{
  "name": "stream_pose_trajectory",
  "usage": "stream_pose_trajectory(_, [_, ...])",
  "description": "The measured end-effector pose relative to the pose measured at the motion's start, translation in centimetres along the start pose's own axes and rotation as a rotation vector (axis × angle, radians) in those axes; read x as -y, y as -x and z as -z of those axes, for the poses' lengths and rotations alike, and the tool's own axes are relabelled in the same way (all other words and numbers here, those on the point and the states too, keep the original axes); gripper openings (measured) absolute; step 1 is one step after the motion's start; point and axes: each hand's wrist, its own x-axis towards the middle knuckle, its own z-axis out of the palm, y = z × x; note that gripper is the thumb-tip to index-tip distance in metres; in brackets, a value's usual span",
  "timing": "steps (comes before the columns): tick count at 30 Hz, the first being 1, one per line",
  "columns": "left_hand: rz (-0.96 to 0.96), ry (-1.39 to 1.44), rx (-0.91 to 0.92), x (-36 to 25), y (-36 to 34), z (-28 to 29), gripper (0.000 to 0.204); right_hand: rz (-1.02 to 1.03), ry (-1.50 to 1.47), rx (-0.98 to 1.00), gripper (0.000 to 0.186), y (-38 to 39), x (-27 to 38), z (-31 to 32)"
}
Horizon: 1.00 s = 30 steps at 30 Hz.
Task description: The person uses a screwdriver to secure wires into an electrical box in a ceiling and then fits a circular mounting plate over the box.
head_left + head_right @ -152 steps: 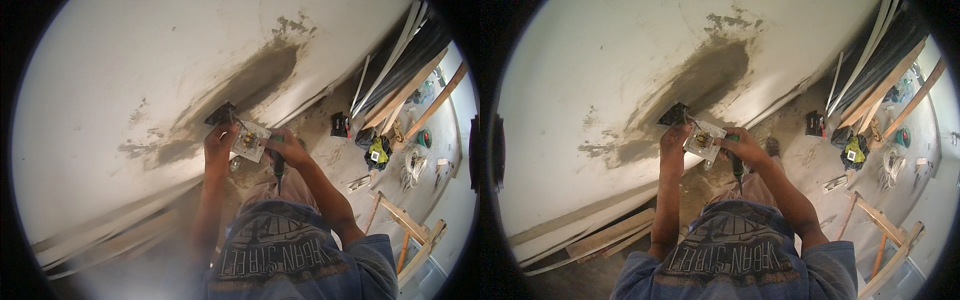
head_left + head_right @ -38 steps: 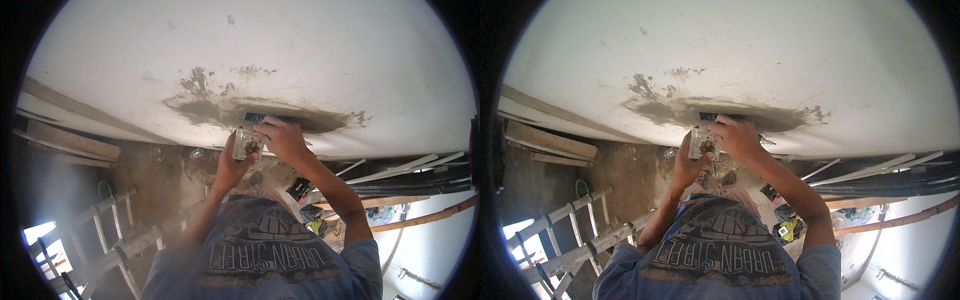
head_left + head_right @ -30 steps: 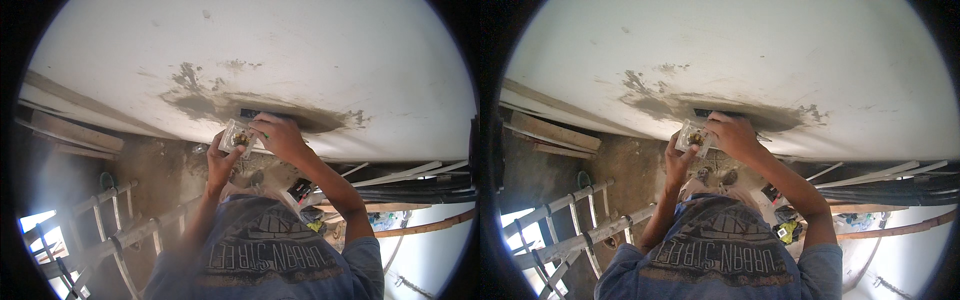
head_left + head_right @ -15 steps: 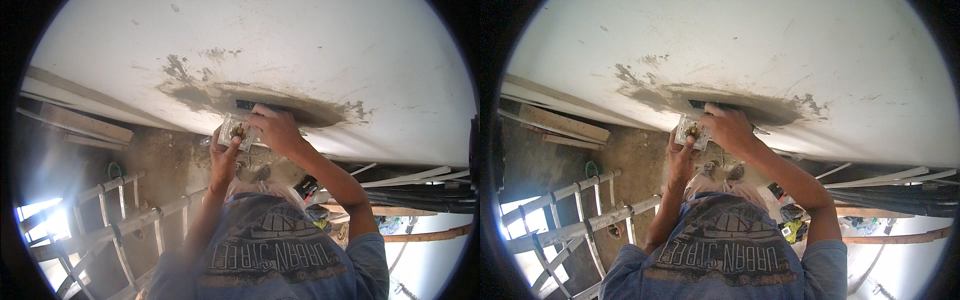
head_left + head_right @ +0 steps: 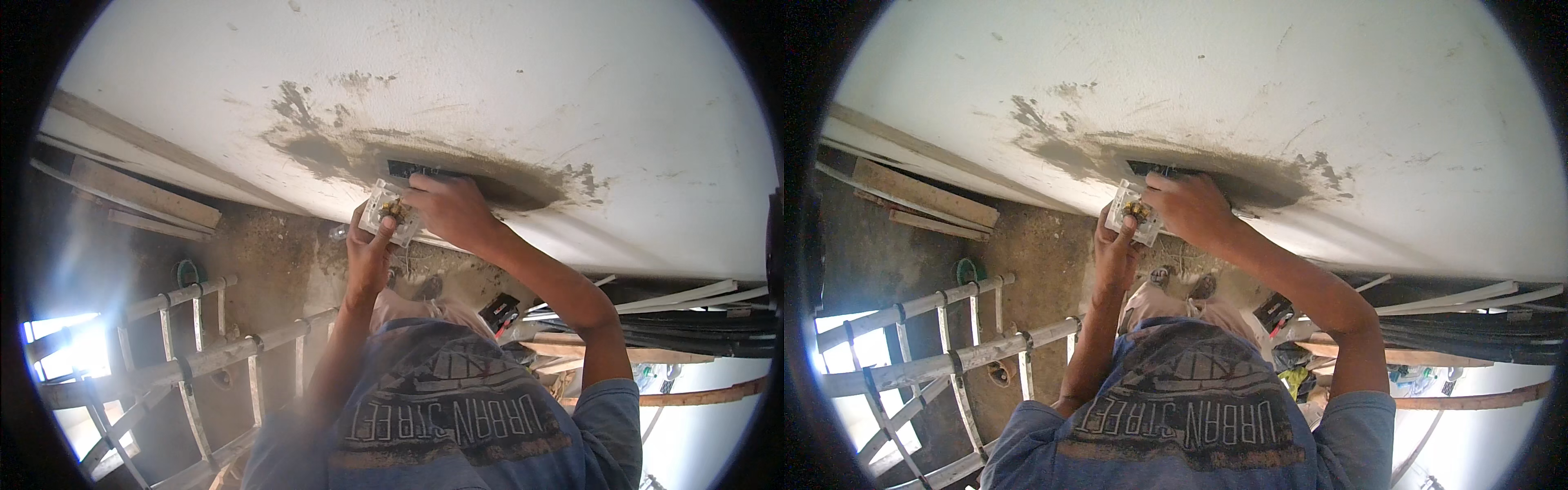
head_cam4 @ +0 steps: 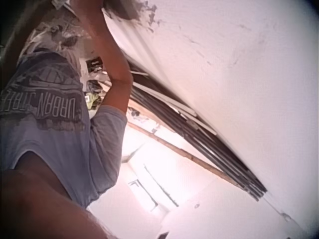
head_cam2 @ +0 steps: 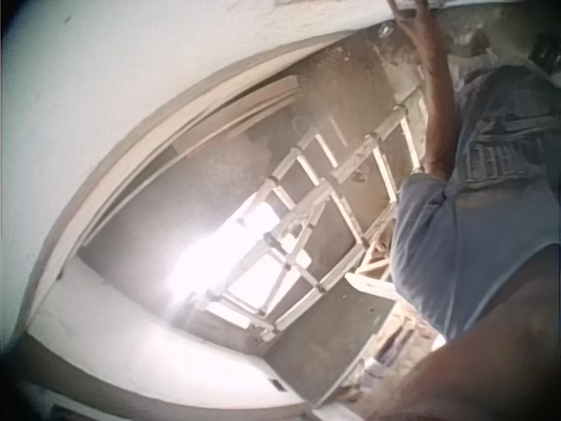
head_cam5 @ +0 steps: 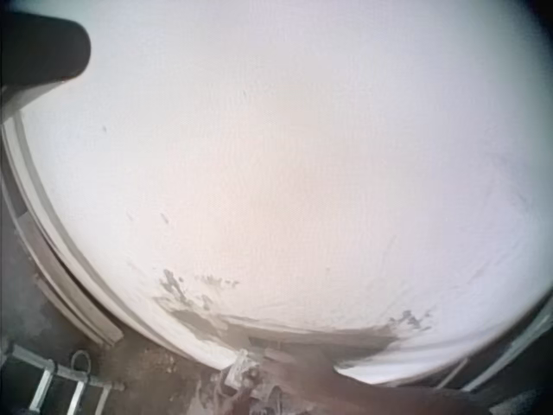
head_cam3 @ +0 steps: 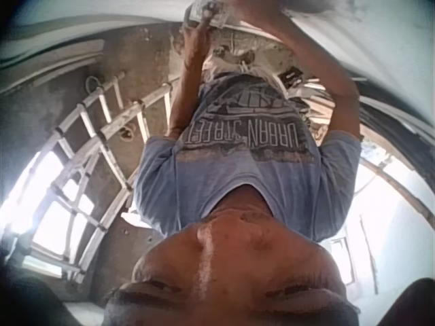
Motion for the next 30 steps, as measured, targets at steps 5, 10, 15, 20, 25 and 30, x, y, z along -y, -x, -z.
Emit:
stream_pose_trajectory(5, [0.014,0.048,-0.008,0.2,-0.3,0.0,0.056,0.005,-0.014,0.045,0.014,-0.3,-0.2,0.3])
stream_pose_trajectory(10, [0.034,0.122,0.020,0.5,-0.3,0.1,0.058,0.010,-0.060,0.008,0.009,0.0,-0.4,-0.3])
stream_pose_trajectory(15, [0.021,0.141,0.032,1.4,-0.5,1.2,0.058,-0.007,-0.072,0.020,0.014,0.1,-0.3,-0.4])
stream_pose_trajectory(20, [0.011,0.103,-0.027,1.1,-0.3,0.2,0.060,-0.015,-0.043,0.042,0.013,0.0,-0.3,-0.4])
stream_pose_trajectory(25, [0.014,-0.058,-0.084,0.7,0.3,-0.9,0.060,-0.010,-0.101,0.082,0.010,0.0,-0.4,0.7])
stream_pose_trajectory(30, [-0.035,-0.012,-0.195,1.4,1.6,-3.2,0.058,0.008,-0.146,0.129,0.015,0.7,-0.8,2.0])
